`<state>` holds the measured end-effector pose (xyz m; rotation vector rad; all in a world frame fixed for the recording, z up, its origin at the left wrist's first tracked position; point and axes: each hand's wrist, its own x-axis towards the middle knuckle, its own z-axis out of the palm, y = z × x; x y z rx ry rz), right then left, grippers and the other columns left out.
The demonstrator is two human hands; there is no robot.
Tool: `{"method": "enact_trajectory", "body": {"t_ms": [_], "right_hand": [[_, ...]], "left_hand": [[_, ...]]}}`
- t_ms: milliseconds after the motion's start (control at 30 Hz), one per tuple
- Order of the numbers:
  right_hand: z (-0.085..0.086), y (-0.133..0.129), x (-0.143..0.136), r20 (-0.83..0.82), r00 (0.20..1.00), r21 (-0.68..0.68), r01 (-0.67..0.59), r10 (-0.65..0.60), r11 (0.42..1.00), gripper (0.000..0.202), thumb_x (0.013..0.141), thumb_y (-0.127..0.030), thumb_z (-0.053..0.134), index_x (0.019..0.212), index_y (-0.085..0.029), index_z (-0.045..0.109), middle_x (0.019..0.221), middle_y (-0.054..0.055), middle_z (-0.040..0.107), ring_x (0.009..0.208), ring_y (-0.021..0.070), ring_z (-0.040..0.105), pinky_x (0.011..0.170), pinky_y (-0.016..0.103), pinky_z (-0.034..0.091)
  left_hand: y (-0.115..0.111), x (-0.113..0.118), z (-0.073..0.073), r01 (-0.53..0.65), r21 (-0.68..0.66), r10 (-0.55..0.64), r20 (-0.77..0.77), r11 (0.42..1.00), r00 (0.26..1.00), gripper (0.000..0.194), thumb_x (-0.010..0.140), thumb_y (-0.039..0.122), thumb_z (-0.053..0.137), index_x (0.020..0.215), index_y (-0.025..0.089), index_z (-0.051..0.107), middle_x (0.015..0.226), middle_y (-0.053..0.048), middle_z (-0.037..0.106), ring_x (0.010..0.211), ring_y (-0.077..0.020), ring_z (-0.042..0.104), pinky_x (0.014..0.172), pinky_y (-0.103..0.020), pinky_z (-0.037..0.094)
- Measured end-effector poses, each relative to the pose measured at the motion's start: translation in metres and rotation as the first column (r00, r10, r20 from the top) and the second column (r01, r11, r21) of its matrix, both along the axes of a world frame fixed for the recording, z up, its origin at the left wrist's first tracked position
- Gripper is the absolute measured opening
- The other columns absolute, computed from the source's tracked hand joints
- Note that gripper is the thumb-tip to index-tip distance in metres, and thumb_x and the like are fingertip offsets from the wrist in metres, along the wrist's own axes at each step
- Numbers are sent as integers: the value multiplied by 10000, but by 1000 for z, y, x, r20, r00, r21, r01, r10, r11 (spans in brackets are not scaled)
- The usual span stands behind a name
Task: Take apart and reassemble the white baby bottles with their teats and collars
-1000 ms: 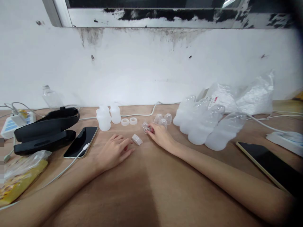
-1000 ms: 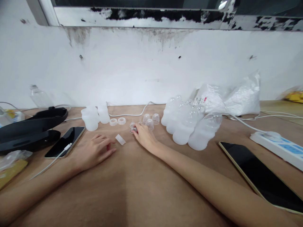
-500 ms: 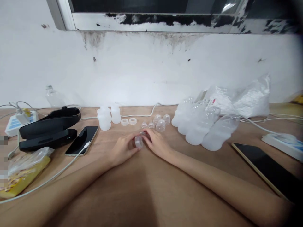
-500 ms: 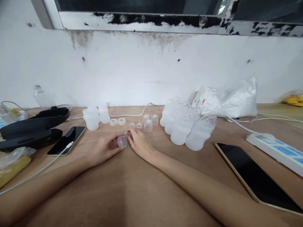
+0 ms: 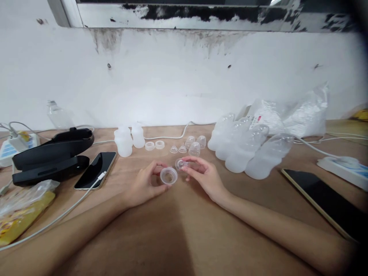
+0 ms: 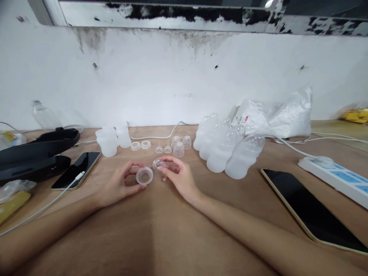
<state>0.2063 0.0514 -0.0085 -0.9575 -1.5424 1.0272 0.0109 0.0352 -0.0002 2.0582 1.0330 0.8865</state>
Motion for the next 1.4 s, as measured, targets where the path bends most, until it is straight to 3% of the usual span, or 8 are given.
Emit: {"method": "enact_trajectory", "body": {"t_ms": [133,333,667,933,1067,1167,1267,1400], "right_hand": [[4,-4,1,251,962,380,7,-110,925,206,801,-232,503,971,-247,619,1052,60,543,839,159,572,582,266,526],[9,-4,5,569,784,738,-354,-248,575,378,850,-74,344,1148,-212,530,1032,92,572,911,179,523,740,342,496],[1,-7,4,551,800,783,-397,-237,479,292,825,-96,430,1062,-194,571,882,43,662,824,179,545,661,313,508],[2,-13,1,607,778,704,-431,-162,564,266,794,-144,494,1049,-165,564,1064,91,557,992,208,466,820,368,458],[6,-19,-5,516,853,547,-262,-73,795,305,817,-213,462,1120,-180,483,1126,119,440,1001,201,485,832,384,456],[6,-20,-11,329,938,191,-177,107,966,286,835,-259,428,1114,-198,416,994,78,501,762,144,579,594,284,522],[3,-18,-16,133,970,-62,-199,205,978,274,814,-285,454,1074,-216,401,847,15,508,554,96,569,371,191,443],[2,-20,-16,177,977,-98,-102,118,990,267,787,-299,496,1041,-220,471,842,6,487,579,95,575,341,163,411]], "left_hand": [[1,0,-4,20,35,-19,-22,999,1000,386,718,246,605,1048,204,409,993,-40,632,906,-192,588,826,-366,444],[1,1,-5,69,41,-68,-10,997,998,426,738,275,592,1109,191,401,1027,-50,619,915,-181,590,801,-326,463],[-2,1,-1,76,152,-68,-62,985,996,383,726,268,615,1052,201,425,1026,-35,630,935,-174,588,826,-319,446],[-3,2,-1,-3,198,17,-67,980,998,371,738,271,608,1049,198,420,1021,-40,624,939,-174,588,814,-308,451],[-4,2,-2,-14,234,32,-74,972,997,361,758,275,591,1065,200,417,1073,-43,600,977,-170,567,829,-297,442],[-5,0,-2,9,289,27,-121,957,992,361,781,273,566,1102,213,411,1140,-46,562,1026,-167,536,855,-298,424],[-5,1,-1,46,327,9,-165,944,986,407,770,311,578,1128,214,410,1188,-60,522,1082,-183,490,897,-315,394],[-4,6,1,-6,307,54,-148,952,988,326,771,344,556,1046,179,497,1076,-73,556,980,-191,522,814,-303,427]]}}
